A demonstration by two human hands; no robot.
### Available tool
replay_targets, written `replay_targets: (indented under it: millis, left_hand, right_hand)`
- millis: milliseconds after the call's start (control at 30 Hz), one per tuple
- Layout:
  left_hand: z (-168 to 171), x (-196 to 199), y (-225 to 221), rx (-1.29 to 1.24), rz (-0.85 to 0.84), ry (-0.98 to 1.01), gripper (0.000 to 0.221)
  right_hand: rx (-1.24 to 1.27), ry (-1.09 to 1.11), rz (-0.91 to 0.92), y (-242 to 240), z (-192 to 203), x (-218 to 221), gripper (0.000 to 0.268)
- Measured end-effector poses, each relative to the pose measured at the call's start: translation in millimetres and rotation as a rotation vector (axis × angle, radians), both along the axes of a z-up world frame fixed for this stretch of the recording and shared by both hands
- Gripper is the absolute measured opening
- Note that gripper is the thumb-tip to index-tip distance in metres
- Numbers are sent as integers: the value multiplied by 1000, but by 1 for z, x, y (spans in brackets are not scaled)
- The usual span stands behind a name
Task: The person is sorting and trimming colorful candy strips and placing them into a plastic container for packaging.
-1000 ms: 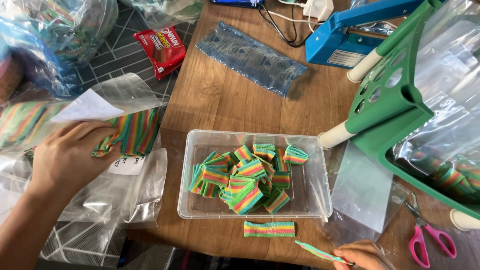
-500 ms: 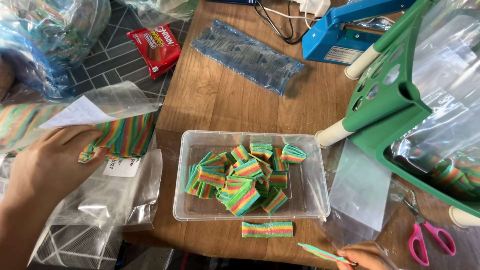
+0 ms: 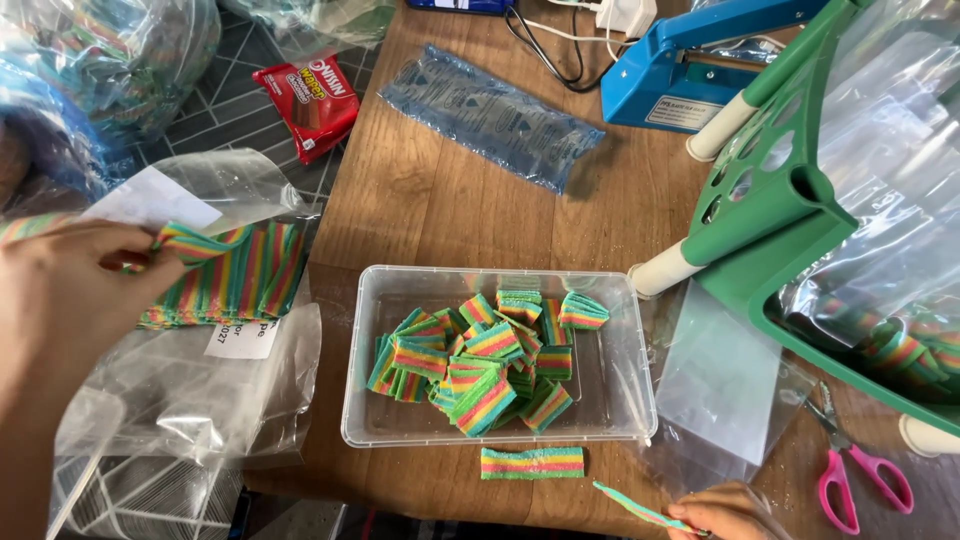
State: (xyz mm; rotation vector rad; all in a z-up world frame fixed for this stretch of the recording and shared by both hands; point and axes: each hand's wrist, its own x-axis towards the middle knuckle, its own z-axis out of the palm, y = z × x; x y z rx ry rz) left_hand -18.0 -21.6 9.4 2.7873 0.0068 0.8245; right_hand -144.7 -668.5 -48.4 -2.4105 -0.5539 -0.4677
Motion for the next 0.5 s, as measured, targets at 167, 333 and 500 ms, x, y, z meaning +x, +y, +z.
replay_targets:
  millis: [167,333,500]
  left_hand:
    - [14,15,3,-382,57,137,19]
    - [-11,18,35,-411,-118,-33,9]
    - [5,-3,21,-442,-91,46,9]
  right_hand:
    - [-2,22,-42,9,6,-4,24]
    - [67,1,-32,25,22,-3,29]
    - [68,36,-13,2,-11,-3,22]
